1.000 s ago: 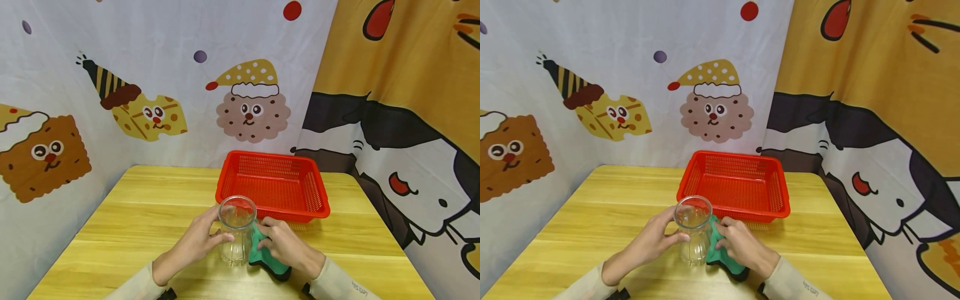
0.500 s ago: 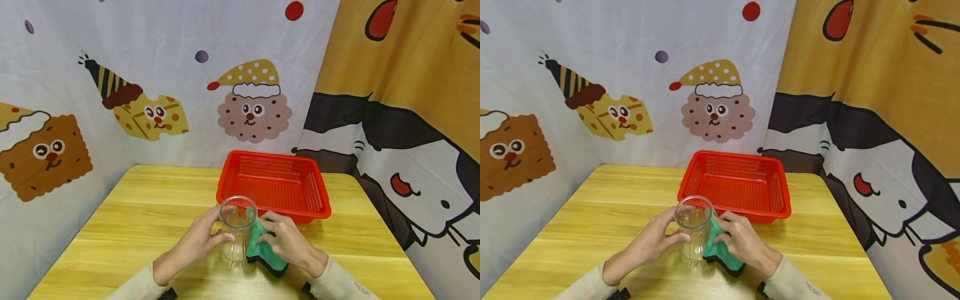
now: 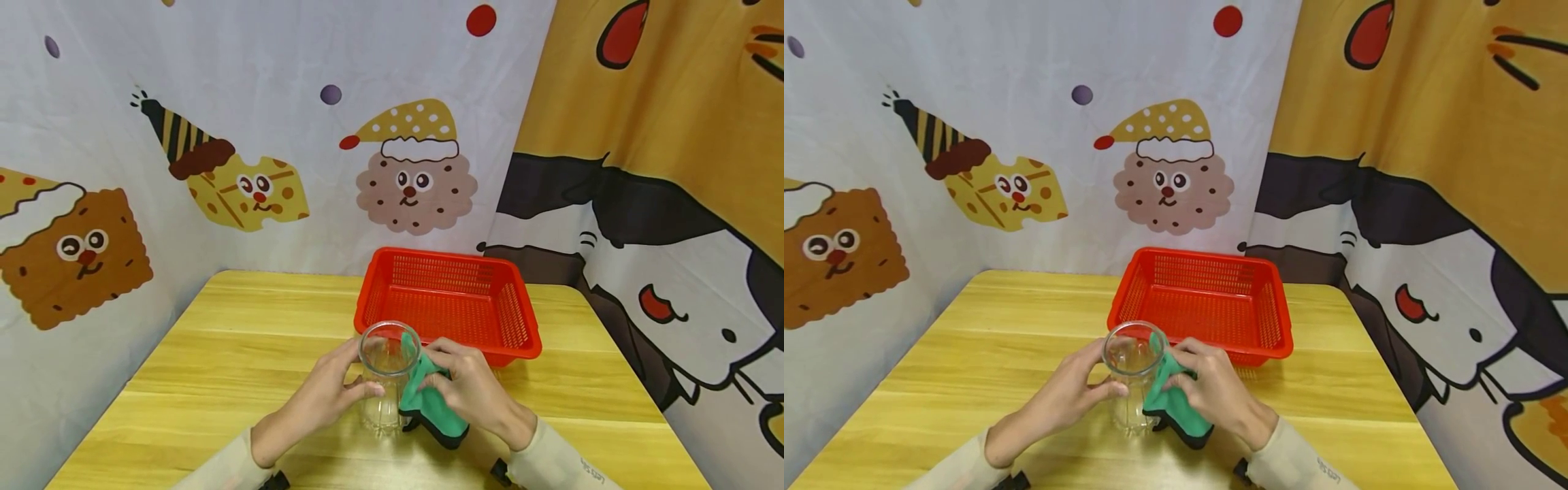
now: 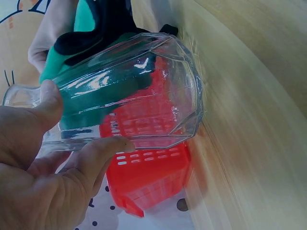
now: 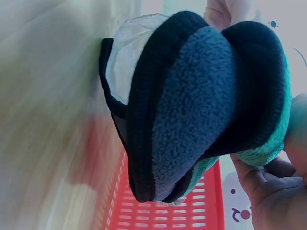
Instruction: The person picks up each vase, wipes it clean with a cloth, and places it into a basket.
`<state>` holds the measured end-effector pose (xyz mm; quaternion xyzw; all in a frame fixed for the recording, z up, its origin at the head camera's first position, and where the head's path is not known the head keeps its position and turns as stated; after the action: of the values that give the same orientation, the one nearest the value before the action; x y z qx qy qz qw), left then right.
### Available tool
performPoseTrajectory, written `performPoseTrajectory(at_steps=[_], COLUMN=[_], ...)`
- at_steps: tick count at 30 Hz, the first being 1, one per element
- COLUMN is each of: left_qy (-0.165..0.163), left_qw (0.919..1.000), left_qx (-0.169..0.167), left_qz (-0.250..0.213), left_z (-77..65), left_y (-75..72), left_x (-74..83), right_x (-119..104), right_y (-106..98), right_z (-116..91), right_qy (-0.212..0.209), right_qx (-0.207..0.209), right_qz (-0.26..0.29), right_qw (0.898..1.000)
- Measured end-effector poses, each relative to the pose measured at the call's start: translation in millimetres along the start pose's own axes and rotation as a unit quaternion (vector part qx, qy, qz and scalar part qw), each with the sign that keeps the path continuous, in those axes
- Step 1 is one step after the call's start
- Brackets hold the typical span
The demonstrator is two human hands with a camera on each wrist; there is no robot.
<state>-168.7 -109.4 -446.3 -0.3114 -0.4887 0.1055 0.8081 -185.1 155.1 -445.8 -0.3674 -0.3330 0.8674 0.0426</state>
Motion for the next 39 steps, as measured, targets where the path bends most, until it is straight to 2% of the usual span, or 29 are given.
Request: performPoseTrajectory(at_steps=[4, 15, 27, 35, 39], left_qy=[0.008, 0.014, 0.004, 0.002, -0.004], left_qw=[0.9999, 0.9999, 0.9998, 0.9995, 0.9995], left_qx=[0.003, -0.001, -0.011, -0.017, -0.017], left_qz=[0.005, -0.008, -0.018, -0.027, -0.028], left_z=[0.4, 1.7, 1.7, 0.7, -1.6], left_y=[-0.1, 0.2, -0.2, -0.1, -1.9], left_x=[0.2, 0.4, 3.0, 3.2, 3.2], right_x=[-1.6, -5.1, -3.2, -4.2, -4.6], right_y=[-1.8, -6.6, -10.6, -14.1, -13.1], right_z=[2.5, 5.9, 3.5, 0.9, 1.4], right_qy=[0.0, -0.011, -0.003, -0.013, -0.012], right_qx=[0.012, 0.049, 0.059, 0.077, 0.071], right_qz=[0.007, -0.03, -0.018, -0.005, 0.004], right_qw=[1.0, 0.998, 0.998, 0.997, 0.997])
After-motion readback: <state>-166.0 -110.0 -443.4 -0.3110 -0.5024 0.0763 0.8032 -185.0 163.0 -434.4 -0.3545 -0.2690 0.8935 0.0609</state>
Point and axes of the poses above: each hand's wrist, its own z-axis towards the middle knuckle, its own y-axis out of the palm, x = y × z, the point moved 3 cm from there along z, towards the middle knuckle, and after that the axes turned 3 degrees about -y, right-handed, at the moved point
